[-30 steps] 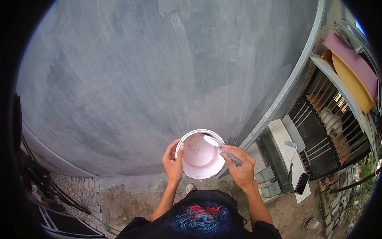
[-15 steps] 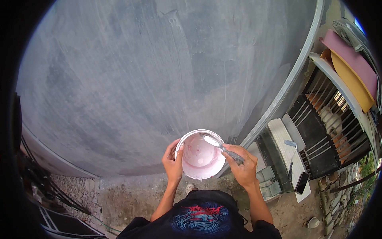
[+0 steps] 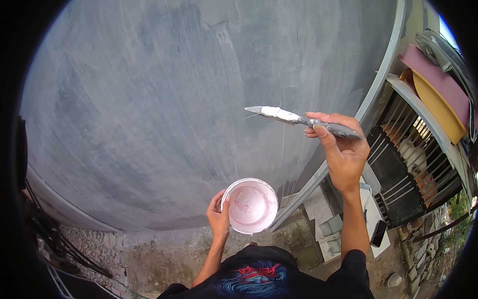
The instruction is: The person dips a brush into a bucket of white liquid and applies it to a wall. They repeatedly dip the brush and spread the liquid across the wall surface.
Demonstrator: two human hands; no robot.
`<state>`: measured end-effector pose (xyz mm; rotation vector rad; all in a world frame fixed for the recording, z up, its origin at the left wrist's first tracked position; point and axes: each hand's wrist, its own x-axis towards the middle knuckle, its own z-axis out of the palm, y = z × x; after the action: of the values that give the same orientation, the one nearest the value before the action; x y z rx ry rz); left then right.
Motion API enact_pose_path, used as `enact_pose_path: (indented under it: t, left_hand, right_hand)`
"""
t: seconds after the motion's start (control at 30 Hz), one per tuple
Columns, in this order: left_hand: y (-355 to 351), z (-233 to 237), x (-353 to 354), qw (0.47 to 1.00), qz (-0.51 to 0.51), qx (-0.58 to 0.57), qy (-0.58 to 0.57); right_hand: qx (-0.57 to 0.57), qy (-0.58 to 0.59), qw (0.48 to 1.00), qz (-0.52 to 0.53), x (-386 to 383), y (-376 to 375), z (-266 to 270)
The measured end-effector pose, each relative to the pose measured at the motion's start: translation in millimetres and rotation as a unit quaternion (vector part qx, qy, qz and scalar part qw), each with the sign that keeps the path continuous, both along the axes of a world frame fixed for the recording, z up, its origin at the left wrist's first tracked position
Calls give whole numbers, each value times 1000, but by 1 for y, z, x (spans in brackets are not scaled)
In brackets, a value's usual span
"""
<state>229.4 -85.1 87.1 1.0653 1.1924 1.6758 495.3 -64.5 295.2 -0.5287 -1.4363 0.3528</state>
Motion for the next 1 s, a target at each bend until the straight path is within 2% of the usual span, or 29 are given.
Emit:
enact_pose_path:
  t: [0.23,0.47,0.63,0.73,0.8,0.83,1.0]
  left_hand:
    - [24,-7,-15,999,14,-36,-29]
    - [39,-18,-28,999,3,-32,-39]
    - [32,-24,-29,996,30,-68,-46]
    - [25,-33,-27,996,56,-62,-40]
    - [18,-34,-21,993,83,-59,-55]
    - [13,-35,-18,991,101,-60,-65]
    - [-3,-46,3,982,156,-70,-80]
  right_hand:
    - [115,-5,993,-18,-22,62,68]
    - [253,-41,963,-84,-36,115,94]
    - [301,-43,947,-99,-34,145,75]
    - [309,-86,938,-128,-32,154,61]
    - [313,-175,916,-178,-29,155,48]
    - [316,-173,917,-169,-30,153,39]
    - [274,-307,897,-163,-26,140,-9]
